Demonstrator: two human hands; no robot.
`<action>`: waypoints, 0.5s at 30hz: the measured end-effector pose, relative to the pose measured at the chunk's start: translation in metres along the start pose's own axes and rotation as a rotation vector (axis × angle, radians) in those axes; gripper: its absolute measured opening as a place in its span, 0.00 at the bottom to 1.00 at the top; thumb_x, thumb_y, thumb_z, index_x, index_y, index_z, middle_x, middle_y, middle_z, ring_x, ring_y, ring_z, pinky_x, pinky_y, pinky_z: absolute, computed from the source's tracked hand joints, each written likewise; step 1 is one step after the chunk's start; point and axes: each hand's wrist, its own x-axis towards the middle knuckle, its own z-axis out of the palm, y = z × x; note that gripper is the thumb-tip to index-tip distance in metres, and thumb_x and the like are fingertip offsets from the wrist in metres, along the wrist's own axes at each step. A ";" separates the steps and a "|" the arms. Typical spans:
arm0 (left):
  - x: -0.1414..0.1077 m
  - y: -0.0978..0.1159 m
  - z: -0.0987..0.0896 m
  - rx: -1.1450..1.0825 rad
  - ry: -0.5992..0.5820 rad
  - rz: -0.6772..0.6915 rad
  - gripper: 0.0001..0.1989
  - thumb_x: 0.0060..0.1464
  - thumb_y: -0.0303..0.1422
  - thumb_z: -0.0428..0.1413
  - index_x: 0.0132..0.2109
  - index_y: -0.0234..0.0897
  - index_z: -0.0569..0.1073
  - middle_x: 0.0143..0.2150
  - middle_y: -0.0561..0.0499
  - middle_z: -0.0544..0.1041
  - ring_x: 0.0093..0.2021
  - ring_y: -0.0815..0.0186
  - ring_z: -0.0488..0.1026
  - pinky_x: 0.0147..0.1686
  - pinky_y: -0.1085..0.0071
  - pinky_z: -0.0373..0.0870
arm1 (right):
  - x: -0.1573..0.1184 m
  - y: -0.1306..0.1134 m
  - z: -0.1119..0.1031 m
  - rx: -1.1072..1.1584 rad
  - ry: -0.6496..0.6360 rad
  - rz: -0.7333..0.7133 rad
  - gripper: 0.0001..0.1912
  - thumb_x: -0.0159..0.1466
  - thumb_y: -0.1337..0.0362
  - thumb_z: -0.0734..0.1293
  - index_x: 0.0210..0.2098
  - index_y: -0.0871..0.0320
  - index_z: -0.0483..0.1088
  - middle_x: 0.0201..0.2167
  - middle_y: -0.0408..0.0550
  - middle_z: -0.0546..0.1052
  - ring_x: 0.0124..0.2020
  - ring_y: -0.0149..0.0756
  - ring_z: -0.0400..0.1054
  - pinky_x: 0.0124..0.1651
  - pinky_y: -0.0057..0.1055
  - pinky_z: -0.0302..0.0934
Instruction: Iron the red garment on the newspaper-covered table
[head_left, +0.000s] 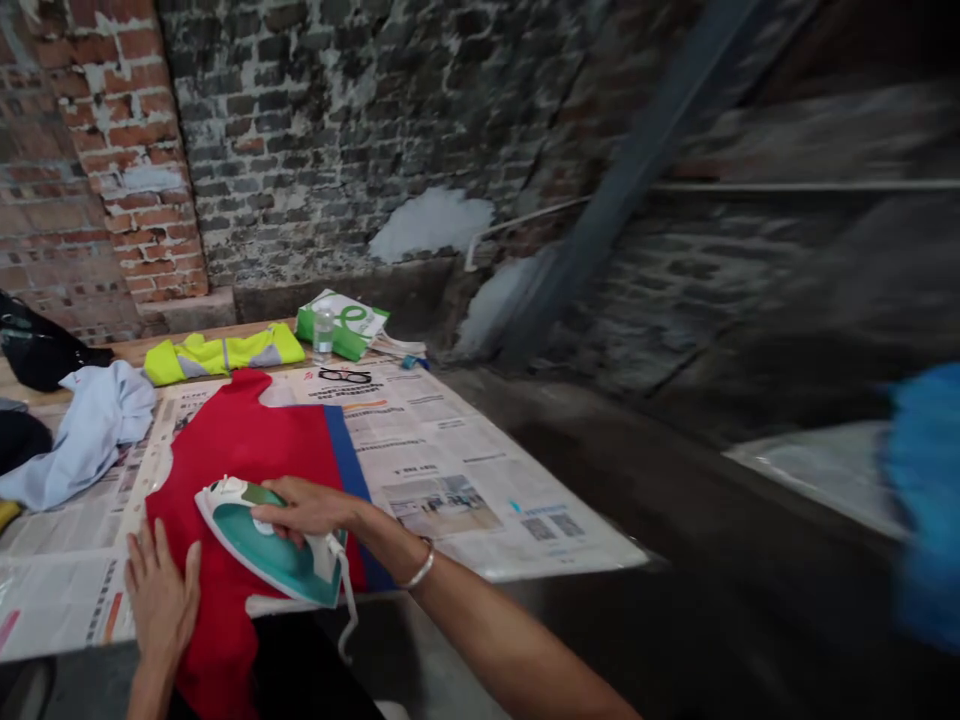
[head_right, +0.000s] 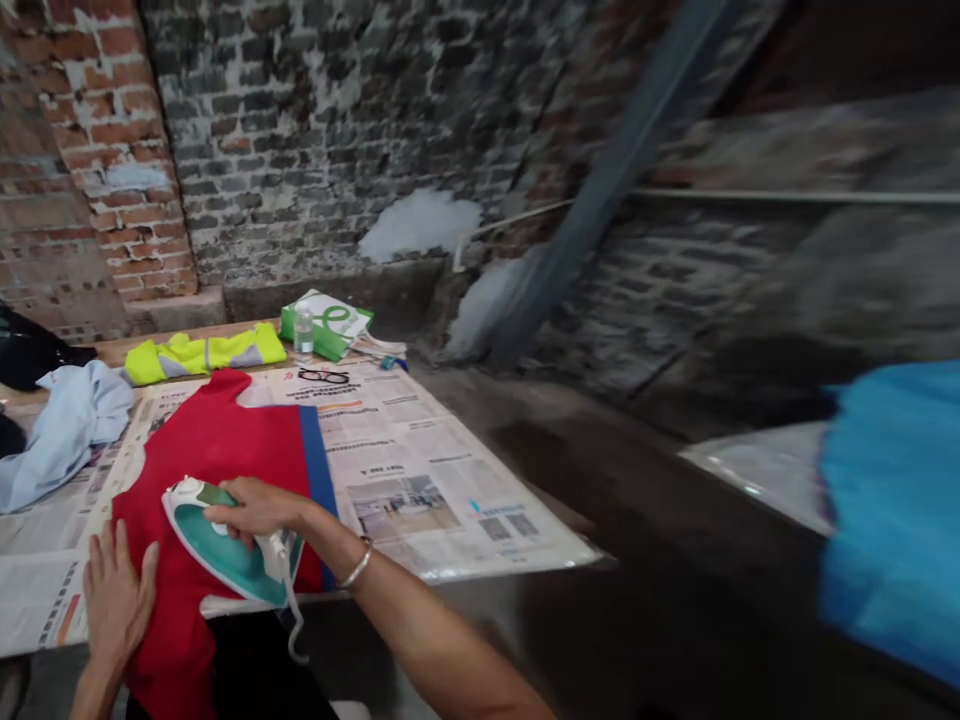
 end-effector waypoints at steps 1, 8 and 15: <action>0.001 0.002 -0.003 0.003 -0.018 -0.006 0.41 0.68 0.52 0.38 0.73 0.23 0.60 0.74 0.25 0.62 0.78 0.37 0.49 0.70 0.35 0.56 | -0.011 0.005 -0.003 0.018 0.052 0.027 0.17 0.74 0.57 0.65 0.30 0.56 0.63 0.21 0.35 0.71 0.16 0.24 0.63 0.24 0.22 0.61; 0.010 0.006 -0.008 -0.010 -0.064 0.023 0.49 0.64 0.57 0.32 0.71 0.16 0.61 0.74 0.21 0.61 0.77 0.32 0.48 0.70 0.32 0.52 | -0.030 0.036 -0.050 0.114 0.488 0.207 0.16 0.74 0.60 0.67 0.29 0.57 0.66 0.19 0.36 0.72 0.15 0.25 0.64 0.25 0.22 0.60; 0.014 0.011 -0.010 0.033 -0.144 -0.010 0.47 0.64 0.54 0.30 0.72 0.18 0.61 0.75 0.27 0.61 0.78 0.35 0.48 0.71 0.36 0.51 | 0.029 0.030 -0.113 0.015 0.753 0.350 0.26 0.75 0.61 0.63 0.19 0.57 0.66 0.14 0.41 0.69 0.23 0.31 0.71 0.34 0.22 0.64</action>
